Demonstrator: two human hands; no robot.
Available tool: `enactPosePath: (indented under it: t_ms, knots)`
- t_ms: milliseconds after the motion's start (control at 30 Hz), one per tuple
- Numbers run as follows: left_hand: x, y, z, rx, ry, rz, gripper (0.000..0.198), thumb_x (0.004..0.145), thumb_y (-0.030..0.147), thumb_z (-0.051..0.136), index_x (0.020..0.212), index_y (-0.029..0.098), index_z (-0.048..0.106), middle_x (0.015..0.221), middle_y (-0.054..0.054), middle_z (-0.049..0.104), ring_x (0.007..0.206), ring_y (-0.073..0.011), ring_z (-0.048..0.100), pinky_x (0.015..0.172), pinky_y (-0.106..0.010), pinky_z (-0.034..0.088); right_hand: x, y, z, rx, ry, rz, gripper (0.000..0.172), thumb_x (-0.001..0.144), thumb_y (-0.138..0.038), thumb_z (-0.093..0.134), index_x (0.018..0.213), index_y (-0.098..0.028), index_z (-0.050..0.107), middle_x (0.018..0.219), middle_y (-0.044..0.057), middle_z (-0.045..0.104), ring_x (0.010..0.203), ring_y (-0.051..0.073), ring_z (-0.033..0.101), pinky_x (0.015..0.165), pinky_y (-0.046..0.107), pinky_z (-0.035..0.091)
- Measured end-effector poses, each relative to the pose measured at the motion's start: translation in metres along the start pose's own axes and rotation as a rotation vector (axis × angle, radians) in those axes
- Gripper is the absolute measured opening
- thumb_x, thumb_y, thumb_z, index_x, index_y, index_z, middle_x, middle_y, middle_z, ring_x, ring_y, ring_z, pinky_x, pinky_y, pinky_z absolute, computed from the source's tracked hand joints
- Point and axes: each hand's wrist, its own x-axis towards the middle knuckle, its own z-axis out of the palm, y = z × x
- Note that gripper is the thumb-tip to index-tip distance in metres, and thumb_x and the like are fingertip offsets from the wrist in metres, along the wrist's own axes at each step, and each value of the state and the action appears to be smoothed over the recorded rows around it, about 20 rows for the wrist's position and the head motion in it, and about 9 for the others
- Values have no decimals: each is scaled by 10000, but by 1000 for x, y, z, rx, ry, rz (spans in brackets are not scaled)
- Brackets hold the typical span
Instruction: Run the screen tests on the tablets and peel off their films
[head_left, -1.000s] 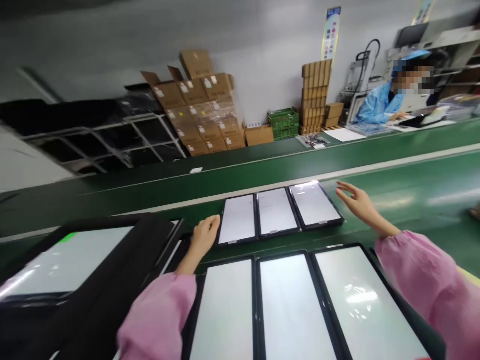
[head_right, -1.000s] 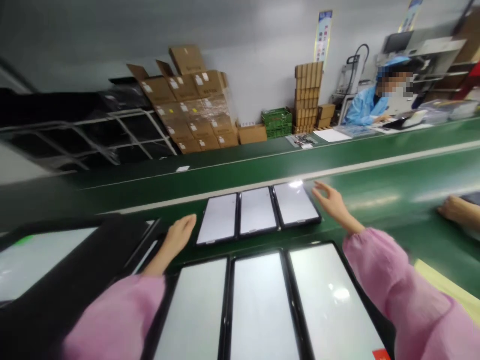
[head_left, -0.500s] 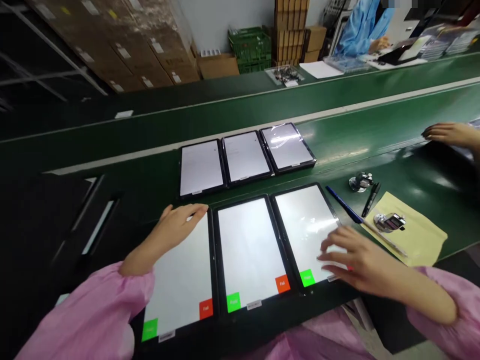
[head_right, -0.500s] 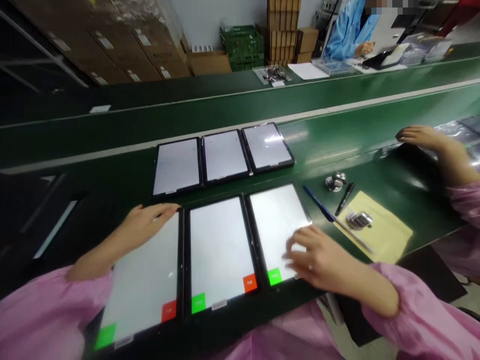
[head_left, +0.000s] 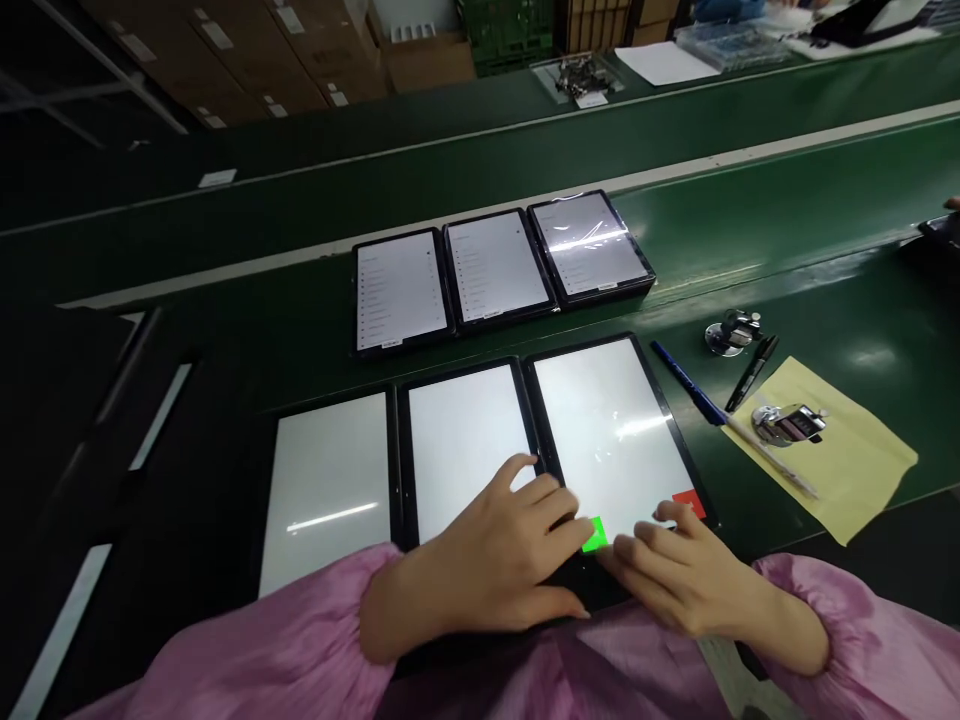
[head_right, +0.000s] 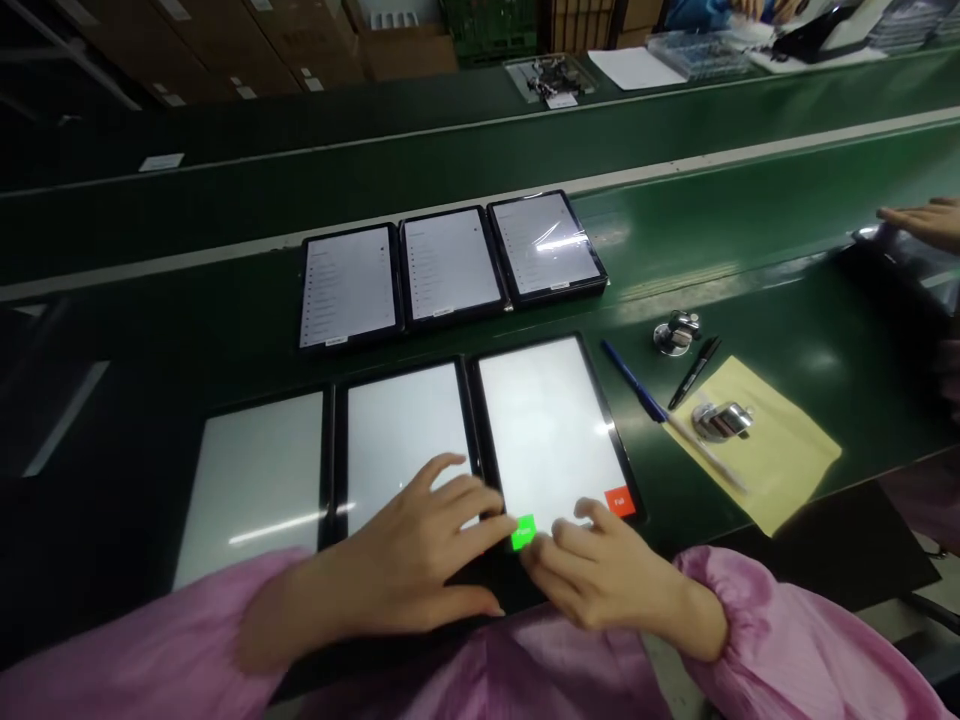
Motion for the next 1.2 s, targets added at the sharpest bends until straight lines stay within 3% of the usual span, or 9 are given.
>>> enactPosePath:
  t_ms: [167,300,400,467,533,633,800,1067,1200]
  knots:
    - [60,-56,3,-68,-96,-49,156,921,273,733,794,193,691,889,-42,736,879,-223,660,1039,-507,453,4,17,-28,-119,121,207,275,1033,-38,504,1036,-239,691,803,-4,674,711,171,592,696,371,467]
    - [89,-116,-26,-259,149,-438,165,906,336,720,809,202,721,845,-20,726,846,-204,651,911,-417,527,-24,21,-43,-10,287,608,216,1002,-98,651,1097,-291,667,902,22,641,751,213,638,662,384,546]
    - [91,-138,-38,-335,233,-666,190,873,366,725,826,181,723,839,-32,731,787,-181,657,788,-340,550,-54,18,-40,88,269,734,123,1057,-227,638,1166,-285,647,976,47,662,812,230,694,658,374,604]
    - [90,-141,-38,-339,183,-734,189,862,366,723,825,181,710,825,-36,734,780,-183,668,745,-320,545,-72,14,-31,137,182,773,236,1078,-385,637,1285,-274,621,1075,85,693,908,267,734,725,402,655]
    - [90,-138,-34,-338,90,-774,170,895,357,682,860,190,689,803,-29,738,721,-173,658,691,-305,524,-85,8,-21,208,93,807,504,1062,-556,624,1459,-257,537,1213,128,687,1011,303,744,786,430,684]
    - [92,-132,-28,-308,-1,-836,140,957,328,608,906,203,644,748,-4,729,590,-146,602,636,-292,487,-94,-3,-6,322,42,846,739,1031,-652,610,1619,-266,382,1344,157,654,1129,330,725,853,451,688]
    - [98,-128,-30,-305,34,-852,118,993,300,567,922,209,594,777,-2,739,755,-194,726,735,-307,519,-92,-15,10,277,132,888,676,1054,-466,662,1648,-317,374,1340,137,674,1145,339,717,911,481,669]
    - [108,-119,-35,-259,-23,-996,118,979,286,548,886,215,542,774,-2,731,650,-173,641,881,-414,544,-84,-16,7,353,164,999,625,1029,-471,703,1592,-331,469,1270,123,689,1083,333,730,868,477,679]
    - [106,-120,-35,-285,6,-1008,129,964,322,561,880,226,544,833,-17,749,784,-217,706,879,-400,548,-83,-15,8,387,184,1035,617,1000,-476,746,1557,-323,529,1230,107,714,1021,319,744,817,441,683]
